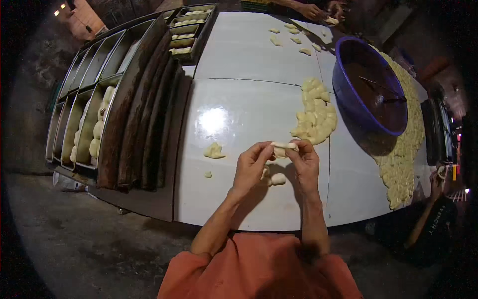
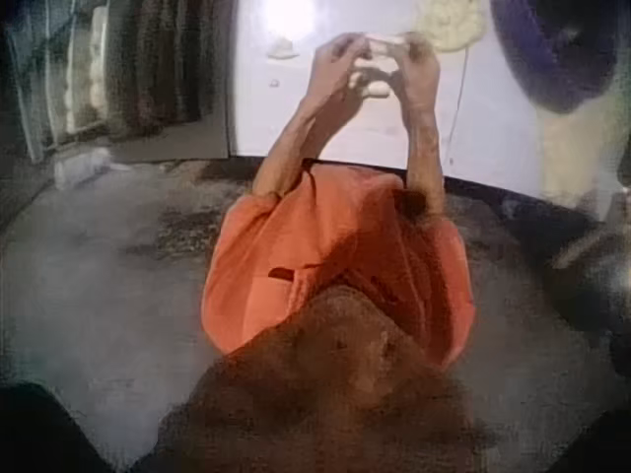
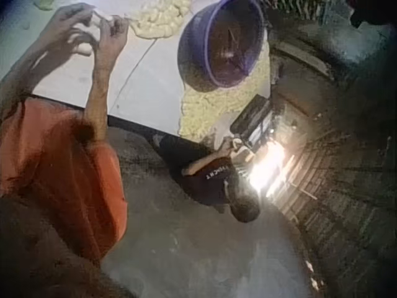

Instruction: The person prepares bread by hand, taking pieces of dough, dipping them into a bowl containing a dark filling, and then shaping the filled dough on a table. The person then places the shaped dough rolls into metal baking pans.

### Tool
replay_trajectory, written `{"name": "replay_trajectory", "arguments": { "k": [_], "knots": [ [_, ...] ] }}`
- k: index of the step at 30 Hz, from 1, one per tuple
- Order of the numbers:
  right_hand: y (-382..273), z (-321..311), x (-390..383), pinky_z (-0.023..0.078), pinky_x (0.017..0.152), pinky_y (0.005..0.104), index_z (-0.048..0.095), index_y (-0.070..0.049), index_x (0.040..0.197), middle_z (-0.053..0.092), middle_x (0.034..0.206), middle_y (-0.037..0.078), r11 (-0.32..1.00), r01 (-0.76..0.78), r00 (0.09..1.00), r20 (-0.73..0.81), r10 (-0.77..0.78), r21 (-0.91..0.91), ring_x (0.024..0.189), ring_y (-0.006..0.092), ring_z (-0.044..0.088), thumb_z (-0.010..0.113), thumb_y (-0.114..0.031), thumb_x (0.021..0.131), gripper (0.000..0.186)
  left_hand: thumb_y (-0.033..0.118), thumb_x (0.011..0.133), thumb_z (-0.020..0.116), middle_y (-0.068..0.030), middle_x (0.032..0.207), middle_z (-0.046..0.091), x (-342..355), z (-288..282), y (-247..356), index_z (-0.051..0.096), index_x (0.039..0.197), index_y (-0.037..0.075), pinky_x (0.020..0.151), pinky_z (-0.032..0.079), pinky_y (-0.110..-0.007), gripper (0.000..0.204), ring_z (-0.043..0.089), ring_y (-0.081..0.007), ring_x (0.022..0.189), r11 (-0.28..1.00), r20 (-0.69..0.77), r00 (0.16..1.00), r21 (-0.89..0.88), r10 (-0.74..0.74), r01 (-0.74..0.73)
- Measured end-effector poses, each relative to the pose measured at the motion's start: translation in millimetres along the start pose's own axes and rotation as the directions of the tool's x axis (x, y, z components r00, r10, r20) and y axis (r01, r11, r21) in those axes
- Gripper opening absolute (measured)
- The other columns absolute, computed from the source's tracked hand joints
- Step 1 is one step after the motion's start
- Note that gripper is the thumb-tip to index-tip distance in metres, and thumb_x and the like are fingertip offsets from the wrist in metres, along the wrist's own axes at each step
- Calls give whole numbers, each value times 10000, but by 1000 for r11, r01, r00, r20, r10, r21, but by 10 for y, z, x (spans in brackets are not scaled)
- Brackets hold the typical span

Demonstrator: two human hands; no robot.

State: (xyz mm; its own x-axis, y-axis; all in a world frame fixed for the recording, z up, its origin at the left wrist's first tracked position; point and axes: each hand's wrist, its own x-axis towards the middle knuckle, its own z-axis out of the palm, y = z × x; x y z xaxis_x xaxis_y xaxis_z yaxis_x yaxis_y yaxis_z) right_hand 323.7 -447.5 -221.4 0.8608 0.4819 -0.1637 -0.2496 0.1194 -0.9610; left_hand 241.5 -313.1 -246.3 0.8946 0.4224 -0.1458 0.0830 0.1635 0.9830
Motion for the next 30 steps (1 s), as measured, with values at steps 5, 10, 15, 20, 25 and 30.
{"name": "replay_trajectory", "arguments": {
  "k": [5, 10, 15, 20, 25, 30],
  "knots": [
    [-39, -95, -1, 537, 811, 261, 613, -30, 1111, 666, 958, 41, 995, 95, 995, -19, -94, 29, 903, 117, 638, 714, 9, 896, 241, 426, 1026, 568, -183, 1429, 549, 179, 387, 68, 389, 1519, -3, 1004, 493, -348, 678, 564, -256, 1270, 923, -199, 902, 32, 382, -384],
    [-320, -125, 19, 555, 809, 251, 567, -30, 1198, 653, 1013, 45, 815, -70, 994, 113, 5, 576, 928, 107, 651, 671, -49, 940, 279, 433, 960, 675, -198, 1322, 648, 280, 864, -92, 454, 1470, -37, 972, 516, -333, 728, 649, -244, 1177, 850, -65, 855, -95, 515, -519],
    [-526, -411, 358, 544, 802, 260, 548, -37, 1229, 615, 1075, 38, 834, -154, 979, 194, 58, 530, 909, 111, 630, 621, -97, 980, 266, 300, 880, 803, -194, 1298, 656, 368, 1058, -127, 306, 1557, -5, 940, 536, -320, 894, 668, -220, 1113, 897, 27, 939, -305, 343, -319],
    [-1217, -1449, 1075, 521, 617, 204, 555, -100, 1098, 649, 963, 13, 940, 342, 927, -164, -337, 1, 759, 81, 642, 639, -192, 997, 160, 153, 945, 705, -192, 1285, 652, 304, 805, 254, 427, 1500, 22, 917, 553, -350, 634, 690, -236, 1057, 996, 278, 959, -80, 58, -37],
    [-1494, -2334, 1905, 486, 755, 254, 599, -70, 1026, 632, 933, 6, 759, 119, 985, -21, -173, -640, 833, 93, 587, 626, -172, 952, 129, 188, 975, 677, -151, 1208, 705, 305, 479, 316, 593, 1357, 22, 896, 559, -350, 425, 691, -222, 1055, 979, 80, 986, 151, -148, 135],
    [-1019, -3017, 2378, 499, 853, 363, 650, -17, 1031, 675, 966, 80, 331, 35, 969, 113, 219, -943, 914, 191, 633, 632, -283, 890, 302, 206, 989, 658, -157, 1176, 715, 285, 478, 322, 623, 1317, 7, 904, 560, -365, 385, 693, -224, 1062, 973, 139, 976, 187, -166, 139]
  ]
}}
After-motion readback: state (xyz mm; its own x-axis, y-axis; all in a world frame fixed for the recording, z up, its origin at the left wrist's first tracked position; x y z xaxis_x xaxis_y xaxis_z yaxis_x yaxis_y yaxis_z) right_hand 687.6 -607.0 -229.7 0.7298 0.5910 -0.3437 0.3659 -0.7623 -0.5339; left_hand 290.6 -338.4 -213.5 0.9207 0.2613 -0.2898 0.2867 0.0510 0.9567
